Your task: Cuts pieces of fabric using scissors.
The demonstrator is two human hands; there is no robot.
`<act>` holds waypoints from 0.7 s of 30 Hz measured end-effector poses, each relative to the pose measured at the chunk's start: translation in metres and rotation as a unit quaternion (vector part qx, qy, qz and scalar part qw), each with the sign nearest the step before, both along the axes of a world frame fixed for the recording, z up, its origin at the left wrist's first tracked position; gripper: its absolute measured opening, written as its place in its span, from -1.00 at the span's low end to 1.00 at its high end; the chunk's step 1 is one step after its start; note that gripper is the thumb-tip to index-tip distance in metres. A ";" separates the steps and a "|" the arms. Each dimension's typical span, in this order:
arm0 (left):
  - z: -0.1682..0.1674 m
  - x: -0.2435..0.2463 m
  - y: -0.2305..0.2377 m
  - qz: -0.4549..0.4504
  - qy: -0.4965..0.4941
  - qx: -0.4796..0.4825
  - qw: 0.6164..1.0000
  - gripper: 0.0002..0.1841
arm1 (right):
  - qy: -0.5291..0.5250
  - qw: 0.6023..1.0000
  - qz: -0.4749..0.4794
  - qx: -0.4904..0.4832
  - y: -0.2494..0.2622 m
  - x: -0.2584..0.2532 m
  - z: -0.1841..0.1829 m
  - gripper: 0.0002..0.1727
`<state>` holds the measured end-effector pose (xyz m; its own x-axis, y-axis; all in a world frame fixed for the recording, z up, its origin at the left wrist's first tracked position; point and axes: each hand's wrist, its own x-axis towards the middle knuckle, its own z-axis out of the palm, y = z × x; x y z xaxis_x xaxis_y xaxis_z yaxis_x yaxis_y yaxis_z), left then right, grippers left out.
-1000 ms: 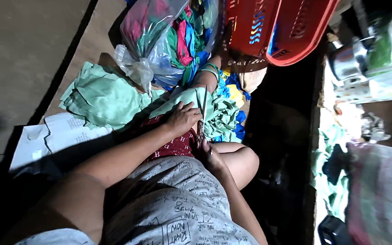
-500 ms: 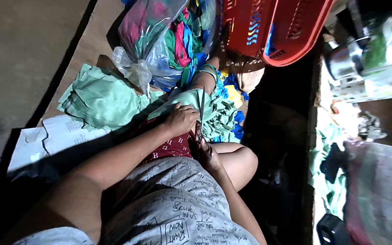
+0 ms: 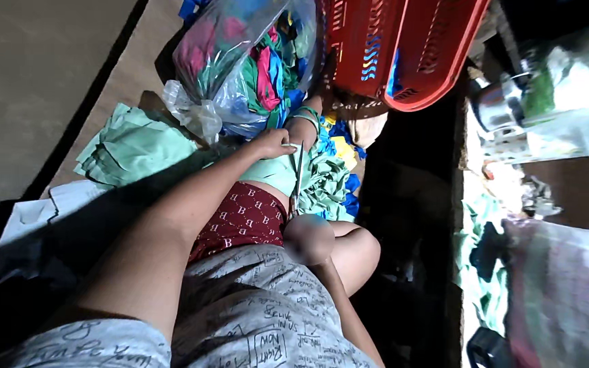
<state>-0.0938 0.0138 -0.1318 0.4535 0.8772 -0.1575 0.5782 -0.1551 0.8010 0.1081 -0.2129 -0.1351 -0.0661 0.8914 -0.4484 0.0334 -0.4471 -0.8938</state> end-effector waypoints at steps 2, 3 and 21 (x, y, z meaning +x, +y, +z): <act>0.005 -0.005 -0.004 -0.028 0.021 0.006 0.999 -0.52 | -0.015 1.000 0.008 0.004 0.000 -0.001 0.002 -0.67; 0.010 -0.009 -0.004 -0.030 0.022 0.011 0.999 -0.54 | -0.013 1.000 0.009 0.011 0.001 -0.001 0.004 -0.68; -0.001 -0.005 -0.116 0.053 -0.038 0.191 0.979 -0.63 | 0.032 0.992 0.108 -0.053 0.024 0.004 0.016 -0.19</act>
